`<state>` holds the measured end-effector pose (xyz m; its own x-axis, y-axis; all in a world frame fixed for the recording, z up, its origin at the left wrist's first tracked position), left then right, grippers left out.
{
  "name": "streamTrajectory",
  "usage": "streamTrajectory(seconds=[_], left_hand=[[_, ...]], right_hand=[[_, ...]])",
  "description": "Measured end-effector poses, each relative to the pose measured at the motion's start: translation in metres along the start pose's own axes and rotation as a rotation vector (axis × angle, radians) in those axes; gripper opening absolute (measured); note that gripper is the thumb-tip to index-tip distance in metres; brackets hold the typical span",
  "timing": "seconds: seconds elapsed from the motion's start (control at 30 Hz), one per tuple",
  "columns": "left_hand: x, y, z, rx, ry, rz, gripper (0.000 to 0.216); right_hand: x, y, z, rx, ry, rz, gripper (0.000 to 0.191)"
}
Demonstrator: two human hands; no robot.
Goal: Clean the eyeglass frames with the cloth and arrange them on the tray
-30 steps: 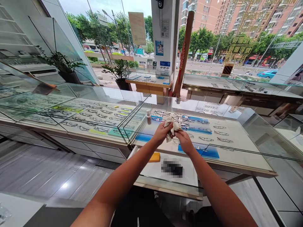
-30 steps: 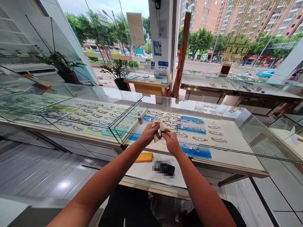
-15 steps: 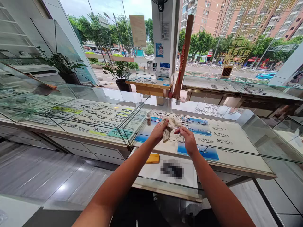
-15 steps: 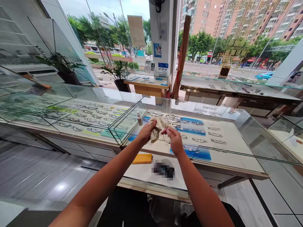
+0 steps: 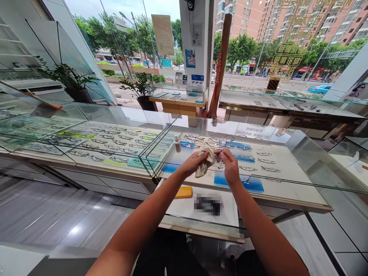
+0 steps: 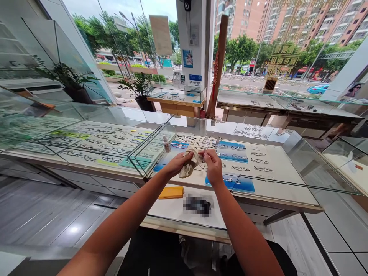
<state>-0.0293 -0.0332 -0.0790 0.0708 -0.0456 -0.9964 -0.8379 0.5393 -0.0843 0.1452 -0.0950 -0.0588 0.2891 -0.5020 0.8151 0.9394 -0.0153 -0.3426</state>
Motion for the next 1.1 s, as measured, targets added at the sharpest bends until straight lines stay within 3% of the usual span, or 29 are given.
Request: streamTrajectory(seconds=[0.23, 0.4, 0.53, 0.8, 0.97, 1.1], left_hand=[[0.005, -0.002, -0.003, 0.189, 0.034, 0.046, 0.058], [0.005, -0.004, -0.005, 0.205, 0.012, 0.015, 0.060], [0.000, -0.006, -0.004, 0.219, 0.085, -0.116, 0.069], [-0.004, -0.008, -0.004, 0.107, 0.035, -0.201, 0.039], [-0.006, -0.009, -0.009, 0.235, -0.027, -0.135, 0.052], [-0.006, -0.010, -0.008, 0.309, -0.023, -0.082, 0.049]], right_hand=[[-0.009, 0.002, 0.002, 0.029, -0.108, 0.106, 0.026], [-0.014, 0.003, 0.002, 0.030, -0.158, 0.123, 0.030], [-0.013, 0.004, 0.002, 0.013, -0.169, 0.115, 0.029], [-0.012, 0.002, 0.001, -0.006, -0.169, 0.118, 0.031], [-0.012, -0.001, 0.000, 0.036, -0.154, 0.099, 0.033], [-0.013, -0.002, 0.000, 0.037, -0.181, 0.095, 0.036]])
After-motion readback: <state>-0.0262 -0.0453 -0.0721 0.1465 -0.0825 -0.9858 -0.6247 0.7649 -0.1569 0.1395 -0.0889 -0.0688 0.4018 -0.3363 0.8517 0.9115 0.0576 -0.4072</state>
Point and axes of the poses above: each hand's wrist, its own z-axis towards the middle knuckle, its own y-axis out of the back of the hand, x = y × z, the point moved 1 cm from there along z, towards the middle knuckle, and after that the axes turned 15 degrees about z, right-handed, at the moved point
